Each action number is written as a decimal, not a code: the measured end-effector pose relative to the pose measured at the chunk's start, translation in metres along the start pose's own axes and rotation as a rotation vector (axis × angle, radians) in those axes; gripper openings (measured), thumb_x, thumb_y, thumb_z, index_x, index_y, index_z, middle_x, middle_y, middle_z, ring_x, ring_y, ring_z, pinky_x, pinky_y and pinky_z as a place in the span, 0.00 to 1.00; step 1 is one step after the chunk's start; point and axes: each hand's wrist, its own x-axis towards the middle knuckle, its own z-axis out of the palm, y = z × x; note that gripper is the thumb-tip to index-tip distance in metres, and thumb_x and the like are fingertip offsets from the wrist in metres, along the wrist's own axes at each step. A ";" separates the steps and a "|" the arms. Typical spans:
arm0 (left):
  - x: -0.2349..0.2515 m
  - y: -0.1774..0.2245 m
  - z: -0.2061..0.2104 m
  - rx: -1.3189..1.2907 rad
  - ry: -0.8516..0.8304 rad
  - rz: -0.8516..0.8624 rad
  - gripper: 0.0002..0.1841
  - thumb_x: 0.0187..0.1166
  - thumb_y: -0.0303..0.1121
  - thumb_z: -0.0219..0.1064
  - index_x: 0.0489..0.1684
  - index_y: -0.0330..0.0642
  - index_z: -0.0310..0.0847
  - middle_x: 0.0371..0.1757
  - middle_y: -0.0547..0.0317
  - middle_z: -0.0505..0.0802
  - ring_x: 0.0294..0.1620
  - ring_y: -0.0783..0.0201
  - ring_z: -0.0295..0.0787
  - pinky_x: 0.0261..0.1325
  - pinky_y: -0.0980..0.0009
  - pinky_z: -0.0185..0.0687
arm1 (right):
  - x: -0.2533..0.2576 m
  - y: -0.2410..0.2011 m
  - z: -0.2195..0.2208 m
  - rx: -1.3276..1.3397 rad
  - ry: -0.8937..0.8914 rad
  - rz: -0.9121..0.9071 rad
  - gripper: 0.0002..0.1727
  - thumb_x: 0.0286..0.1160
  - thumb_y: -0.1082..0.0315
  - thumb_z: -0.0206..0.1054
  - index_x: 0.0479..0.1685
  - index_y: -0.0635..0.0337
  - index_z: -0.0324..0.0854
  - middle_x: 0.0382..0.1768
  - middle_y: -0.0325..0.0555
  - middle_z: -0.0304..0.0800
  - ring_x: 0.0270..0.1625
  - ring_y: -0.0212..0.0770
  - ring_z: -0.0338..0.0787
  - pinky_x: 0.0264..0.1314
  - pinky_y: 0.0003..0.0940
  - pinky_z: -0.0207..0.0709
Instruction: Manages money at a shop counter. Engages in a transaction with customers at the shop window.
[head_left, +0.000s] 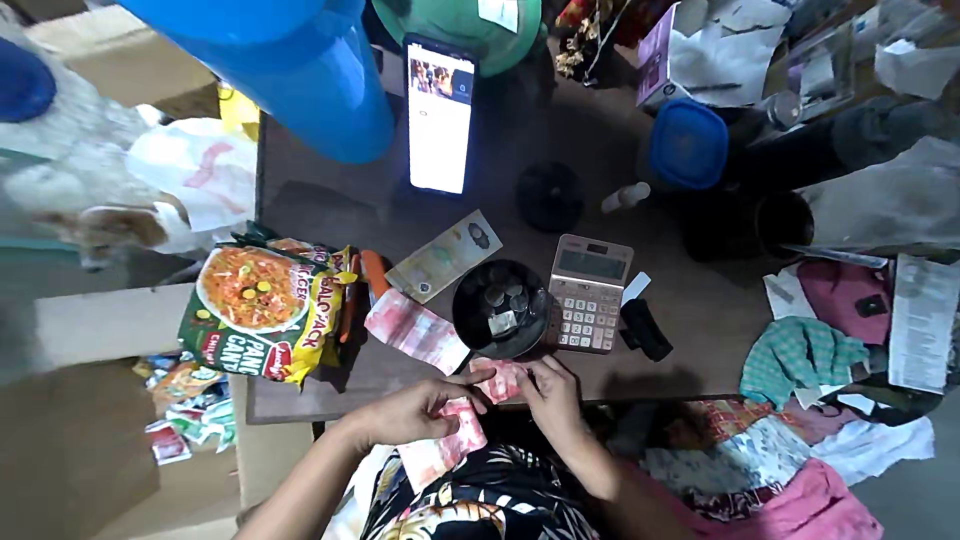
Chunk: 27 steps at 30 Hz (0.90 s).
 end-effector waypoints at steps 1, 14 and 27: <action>0.000 -0.001 0.002 0.023 0.011 -0.003 0.15 0.72 0.27 0.66 0.55 0.39 0.91 0.91 0.59 0.67 0.86 0.68 0.68 0.81 0.65 0.73 | -0.001 0.003 -0.002 -0.028 0.027 -0.029 0.09 0.73 0.67 0.71 0.39 0.64 0.93 0.39 0.50 0.92 0.40 0.37 0.92 0.46 0.30 0.88; -0.003 -0.010 0.016 0.071 0.067 -0.011 0.21 0.71 0.25 0.68 0.65 0.42 0.88 0.91 0.53 0.67 0.86 0.62 0.69 0.79 0.62 0.73 | 0.089 -0.110 -0.087 -0.626 0.077 -0.608 0.09 0.76 0.64 0.70 0.41 0.55 0.95 0.31 0.44 0.96 0.30 0.45 0.93 0.28 0.43 0.85; -0.001 -0.003 0.006 0.111 0.000 -0.009 0.21 0.72 0.22 0.67 0.65 0.37 0.87 0.90 0.48 0.68 0.86 0.57 0.68 0.82 0.61 0.69 | 0.132 -0.139 -0.015 -1.190 -0.753 -0.399 0.09 0.78 0.82 0.60 0.39 0.68 0.88 0.39 0.59 0.91 0.42 0.60 0.92 0.38 0.55 0.84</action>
